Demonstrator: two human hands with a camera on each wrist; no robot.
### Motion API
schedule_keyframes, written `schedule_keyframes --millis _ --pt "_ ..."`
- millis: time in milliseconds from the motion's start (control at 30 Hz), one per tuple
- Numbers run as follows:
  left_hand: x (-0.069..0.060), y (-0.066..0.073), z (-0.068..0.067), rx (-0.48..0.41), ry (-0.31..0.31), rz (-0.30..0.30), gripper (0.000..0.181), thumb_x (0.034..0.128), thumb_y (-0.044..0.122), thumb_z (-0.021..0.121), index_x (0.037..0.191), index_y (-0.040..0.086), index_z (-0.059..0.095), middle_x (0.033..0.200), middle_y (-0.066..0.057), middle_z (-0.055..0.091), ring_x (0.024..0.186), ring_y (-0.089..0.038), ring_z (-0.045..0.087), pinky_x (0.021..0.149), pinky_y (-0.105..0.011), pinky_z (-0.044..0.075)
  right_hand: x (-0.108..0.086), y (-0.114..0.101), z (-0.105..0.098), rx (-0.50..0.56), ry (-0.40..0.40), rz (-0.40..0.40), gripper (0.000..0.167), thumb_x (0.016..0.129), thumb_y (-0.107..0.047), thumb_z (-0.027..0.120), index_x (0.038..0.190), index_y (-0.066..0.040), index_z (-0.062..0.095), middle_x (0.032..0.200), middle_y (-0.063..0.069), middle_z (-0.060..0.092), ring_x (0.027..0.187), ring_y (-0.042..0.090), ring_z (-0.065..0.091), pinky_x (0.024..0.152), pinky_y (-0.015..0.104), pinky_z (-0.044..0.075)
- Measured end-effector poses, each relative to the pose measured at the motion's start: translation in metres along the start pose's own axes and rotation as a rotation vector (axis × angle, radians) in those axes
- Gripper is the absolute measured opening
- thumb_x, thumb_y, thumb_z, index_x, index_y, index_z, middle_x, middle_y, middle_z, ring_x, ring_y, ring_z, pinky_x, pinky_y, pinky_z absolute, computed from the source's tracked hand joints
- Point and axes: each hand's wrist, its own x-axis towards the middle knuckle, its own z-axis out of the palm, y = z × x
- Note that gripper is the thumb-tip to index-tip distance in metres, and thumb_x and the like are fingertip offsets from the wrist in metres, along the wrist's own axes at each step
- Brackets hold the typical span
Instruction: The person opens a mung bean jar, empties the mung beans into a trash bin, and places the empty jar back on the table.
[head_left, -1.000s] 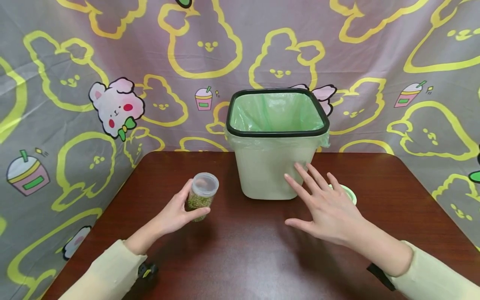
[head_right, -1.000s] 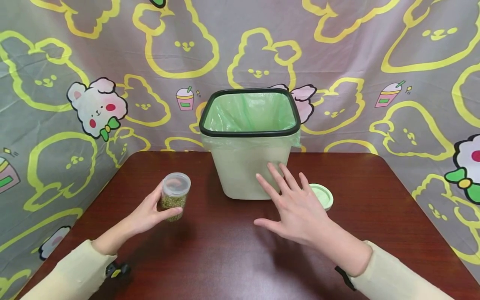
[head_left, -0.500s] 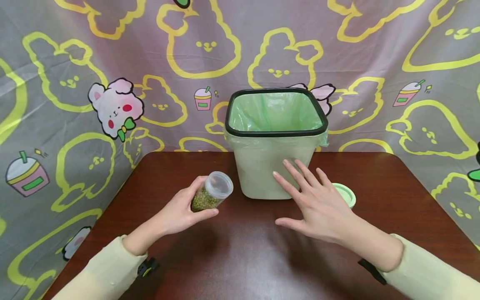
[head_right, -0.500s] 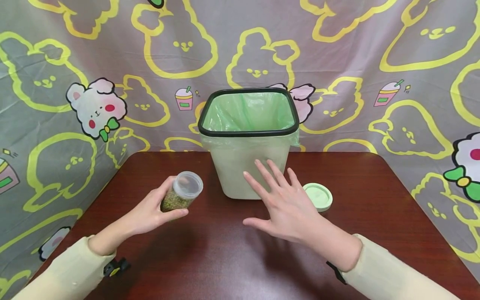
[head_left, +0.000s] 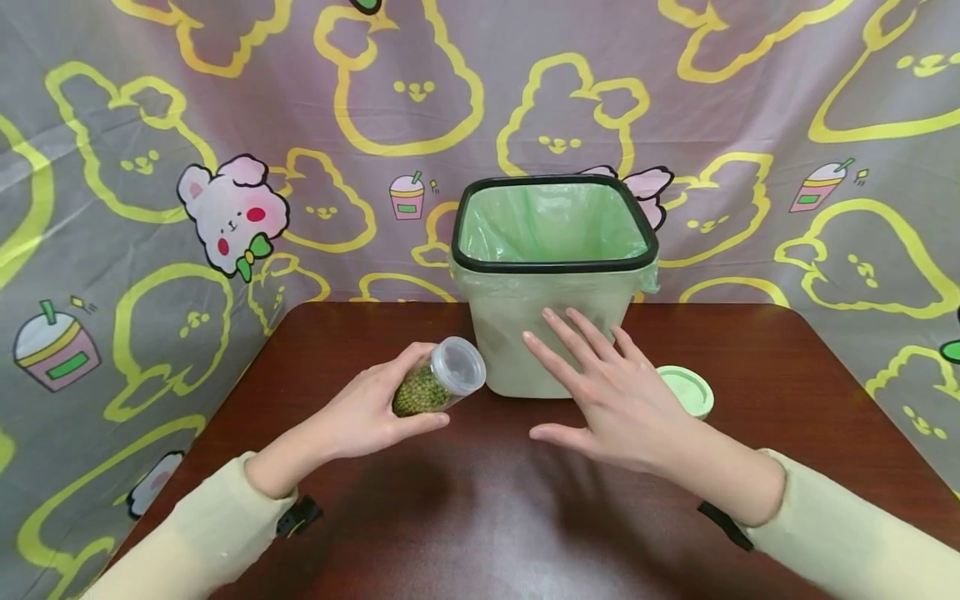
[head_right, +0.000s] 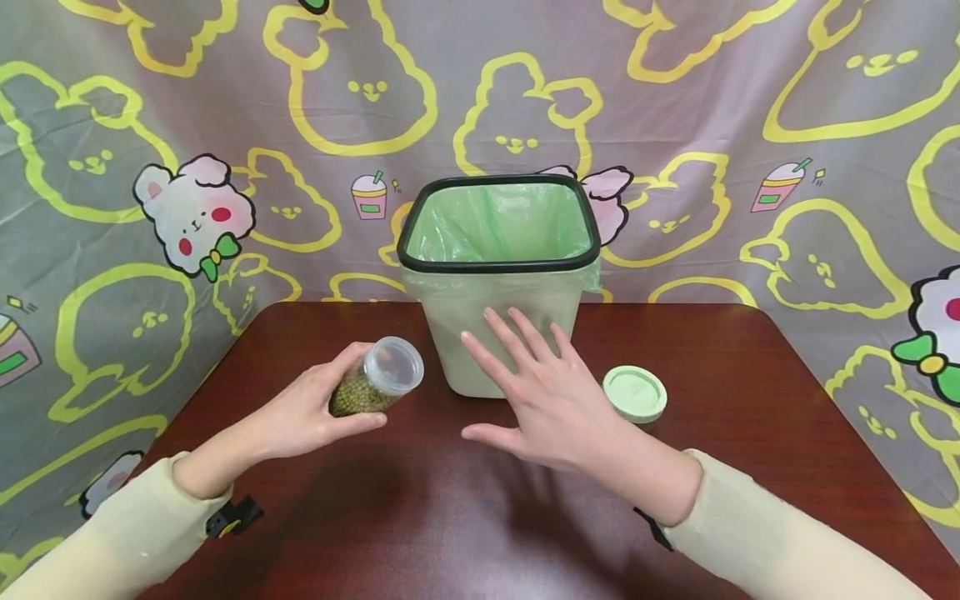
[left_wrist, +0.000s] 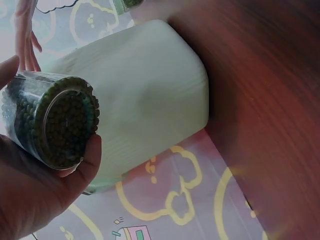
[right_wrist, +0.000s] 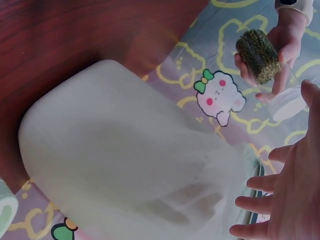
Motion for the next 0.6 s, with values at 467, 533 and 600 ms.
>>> schedule_keyframes --millis 467,533,600 --pt "0.009 0.012 -0.003 0.134 -0.029 0.014 0.069 0.0799 0.05 0.075 0.136 0.027 0.043 0.103 0.01 0.06 0.084 -0.007 0.058 0.066 -0.032 0.047 0.022 -0.001 -0.004 0.023 0.068 -0.021 0.088 0.09 -0.077 0.02 0.151 -0.015 0.034 0.152 0.015 0.035 0.135 0.037 0.036 0.099 0.055 0.037" --pt "0.01 0.013 -0.002 0.151 -0.025 0.022 0.068 0.0798 0.05 0.075 0.136 0.027 0.044 0.102 0.01 0.06 0.083 -0.007 0.058 0.065 -0.031 0.047 0.024 -0.001 -0.004 0.02 0.067 -0.023 0.088 0.09 -0.076 0.018 0.152 -0.015 0.034 0.151 0.015 0.036 0.133 0.037 0.037 0.099 0.053 0.037" --pt "0.011 0.015 -0.002 0.169 -0.02 0.028 0.068 0.0797 0.051 0.074 0.135 0.026 0.045 0.104 0.01 0.06 0.083 -0.006 0.058 0.065 -0.031 0.047 0.026 -0.001 -0.005 0.017 0.065 -0.023 0.088 0.091 -0.076 0.018 0.152 -0.014 0.033 0.151 0.015 0.037 0.132 0.037 0.038 0.098 0.052 0.038"
